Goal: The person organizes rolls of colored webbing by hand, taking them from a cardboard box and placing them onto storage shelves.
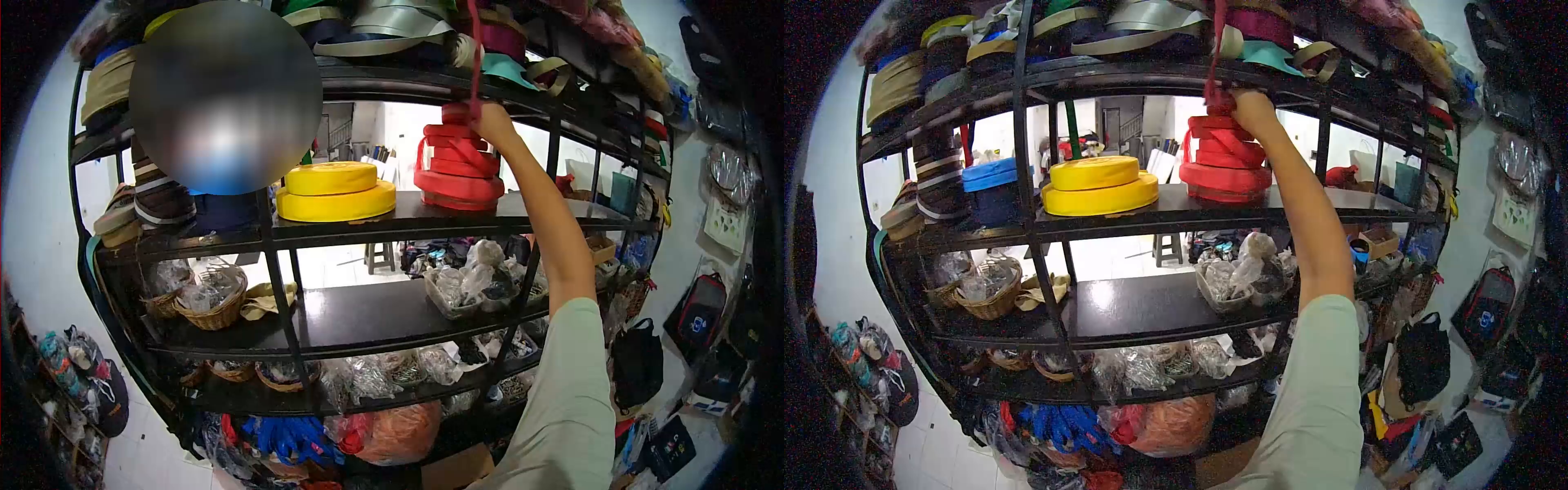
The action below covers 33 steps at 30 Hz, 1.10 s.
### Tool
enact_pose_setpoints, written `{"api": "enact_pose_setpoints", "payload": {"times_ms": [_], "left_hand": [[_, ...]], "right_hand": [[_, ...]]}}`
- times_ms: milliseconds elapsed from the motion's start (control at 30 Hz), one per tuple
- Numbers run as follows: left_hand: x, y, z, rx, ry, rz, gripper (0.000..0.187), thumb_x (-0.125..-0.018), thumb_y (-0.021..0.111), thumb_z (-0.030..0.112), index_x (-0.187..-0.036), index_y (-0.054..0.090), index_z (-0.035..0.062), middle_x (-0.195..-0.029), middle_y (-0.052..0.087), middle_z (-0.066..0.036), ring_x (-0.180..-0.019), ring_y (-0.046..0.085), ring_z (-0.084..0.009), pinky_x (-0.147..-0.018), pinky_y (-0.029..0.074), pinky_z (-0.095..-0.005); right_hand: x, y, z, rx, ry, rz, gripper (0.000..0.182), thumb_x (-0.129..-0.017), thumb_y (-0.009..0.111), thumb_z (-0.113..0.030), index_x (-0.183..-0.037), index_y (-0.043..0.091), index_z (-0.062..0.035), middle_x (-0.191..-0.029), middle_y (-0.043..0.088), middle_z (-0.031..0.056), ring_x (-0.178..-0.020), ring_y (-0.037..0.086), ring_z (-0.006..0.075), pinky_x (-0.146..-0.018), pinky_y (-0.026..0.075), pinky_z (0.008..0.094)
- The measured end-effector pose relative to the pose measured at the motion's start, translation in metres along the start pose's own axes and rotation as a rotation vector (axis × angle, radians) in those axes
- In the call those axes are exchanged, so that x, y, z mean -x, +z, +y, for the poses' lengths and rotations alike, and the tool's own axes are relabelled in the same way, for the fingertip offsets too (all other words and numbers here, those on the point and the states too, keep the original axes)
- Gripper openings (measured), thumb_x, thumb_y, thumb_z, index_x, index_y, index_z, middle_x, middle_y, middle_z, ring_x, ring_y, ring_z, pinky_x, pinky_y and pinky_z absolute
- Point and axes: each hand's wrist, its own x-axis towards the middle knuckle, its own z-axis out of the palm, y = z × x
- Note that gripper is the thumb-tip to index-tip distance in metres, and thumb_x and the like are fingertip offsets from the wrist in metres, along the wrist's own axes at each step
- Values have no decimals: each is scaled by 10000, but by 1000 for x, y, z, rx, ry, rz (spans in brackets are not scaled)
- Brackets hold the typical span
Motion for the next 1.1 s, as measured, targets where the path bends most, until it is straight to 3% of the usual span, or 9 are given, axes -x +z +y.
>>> {"api": "enact_pose_setpoints", "payload": {"times_ms": [300, 500, 600, 700, 767, 933, 1033, 1067, 1100], "left_hand": [[3, 12, -20, 48, -46, -64, 465, -890, 596, 214, -1292, 455, 26, -1109, 627, -195, -922, 645, -303, -764, 533, -400], [14, 22, -42, 62, -58, -124, 491, -900, 592, 219, -1317, 419, 26, -1125, 620, -197, -936, 642, -295, -770, 535, -395], [21, 25, -62, 59, -66, -176, 504, -906, 590, 222, -1330, 401, 26, -1133, 617, -198, -942, 641, -292, -772, 536, -392], [34, 30, -91, 45, -80, -254, 517, -911, 588, 224, -1342, 383, 26, -1140, 613, -200, -949, 639, -288, -775, 537, -389], [44, 32, -114, 32, -79, -314, 526, -914, 586, 226, -1350, 371, 25, -1146, 611, -201, -954, 638, -285, -777, 538, -387], [51, 30, -175, -3, -87, -453, 550, -923, 583, 231, -1371, 341, 25, -1159, 606, -203, -965, 636, -278, -781, 539, -382], [58, 20, -225, -48, -74, -539, 564, -928, 581, 233, -1384, 323, 25, -1166, 602, -204, -972, 634, -274, -784, 540, -379], [58, 17, -238, -67, -66, -576, 569, -929, 580, 234, -1388, 317, 25, -1169, 601, -204, -974, 634, -273, -785, 541, -378], [57, 13, -248, -93, -62, -615, 573, -931, 579, 235, -1392, 311, 25, -1172, 600, -205, -977, 634, -272, -786, 541, -377]], "right_hand": [[-8, 2, 35, -149, 1, -315, 526, -724, 525, -108, -1240, 602, -39, -1135, 640, 246, -1041, 630, 370, -912, 486, 417], [23, -23, 5, -250, -35, -91, 583, -742, 550, -130, -1321, 511, -78, -1069, 613, 277, -1043, 589, 429, -894, 480, 450], [65, -49, -9, -163, -11, -95, 656, -744, 527, -120, -1393, 436, -130, -1355, 458, 239, -1187, 515, 416, -987, 442, 425], [140, -58, -20, -185, 19, 74, 587, -789, 534, -149, -1371, 459, -131, -1322, 490, 196, -1171, 504, 393, -1008, 420, 427], [221, -73, -57, -90, 226, 71, 560, -821, 587, -275, -1357, 467, -168, -1346, 485, 173, -1162, 527, 392, -1002, 408, 475], [495, -112, -215, -63, 765, 140, 484, -825, 585, -86, -1299, 499, -49, -1227, 558, 212, -1165, 520, 402, -978, 418, 453], [718, -160, -390, 0, 1600, -383, 629, -786, 610, -32, -1382, 410, -48, -1262, 528, 240, -1196, 499, 406, -978, 426, 444], [835, -173, -471, 118, 1560, -257, 645, -781, 604, -39, -1391, 396, -62, -1273, 524, 240, -1204, 496, 400, -989, 420, 448], [871, -205, -554, 414, 1915, -531, 611, -776, 598, -53, -1361, 425, -68, -1273, 519, 243, -1210, 491, 393, -999, 415, 438]]}}
